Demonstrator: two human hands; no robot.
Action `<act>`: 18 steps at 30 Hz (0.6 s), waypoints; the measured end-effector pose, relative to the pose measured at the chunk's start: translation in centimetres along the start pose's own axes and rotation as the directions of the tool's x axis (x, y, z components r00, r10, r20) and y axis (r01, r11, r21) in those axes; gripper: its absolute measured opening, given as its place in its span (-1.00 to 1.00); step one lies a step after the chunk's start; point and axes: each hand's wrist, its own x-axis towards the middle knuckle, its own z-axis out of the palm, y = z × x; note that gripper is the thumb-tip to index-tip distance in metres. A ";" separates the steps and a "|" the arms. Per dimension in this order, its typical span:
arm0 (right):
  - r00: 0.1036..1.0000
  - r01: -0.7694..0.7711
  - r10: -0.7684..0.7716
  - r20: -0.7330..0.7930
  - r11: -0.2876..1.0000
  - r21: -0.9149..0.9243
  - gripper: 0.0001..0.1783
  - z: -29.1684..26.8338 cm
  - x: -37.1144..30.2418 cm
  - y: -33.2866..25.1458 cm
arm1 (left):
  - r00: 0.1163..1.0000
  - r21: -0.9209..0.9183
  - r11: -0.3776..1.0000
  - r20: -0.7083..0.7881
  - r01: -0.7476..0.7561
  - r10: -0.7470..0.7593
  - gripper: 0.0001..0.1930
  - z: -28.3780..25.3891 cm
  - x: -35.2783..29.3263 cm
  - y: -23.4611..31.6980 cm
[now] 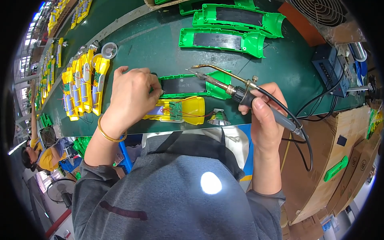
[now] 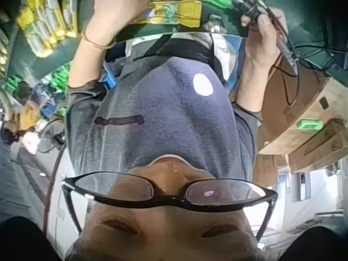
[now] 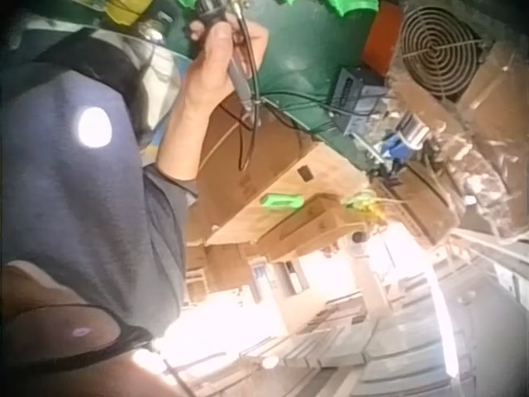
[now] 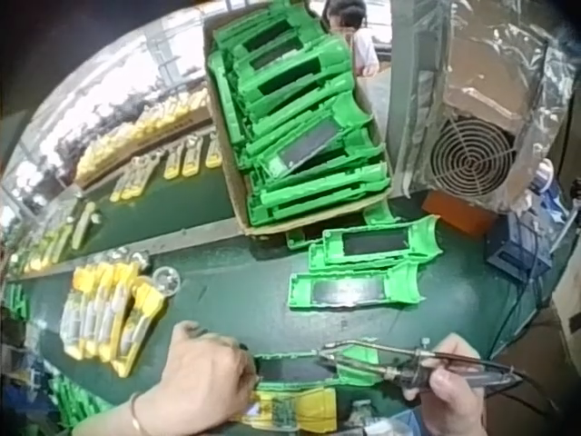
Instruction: Soldering wires and components into flashlight housings on a production line.
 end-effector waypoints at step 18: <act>1.000 0.004 -0.002 -0.023 0.996 0.091 -0.74 1.2 0.7 1.4 | 0.968 -0.330 0.938 -0.251 -0.109 0.024 -0.87 -1.3 -1.9 2.9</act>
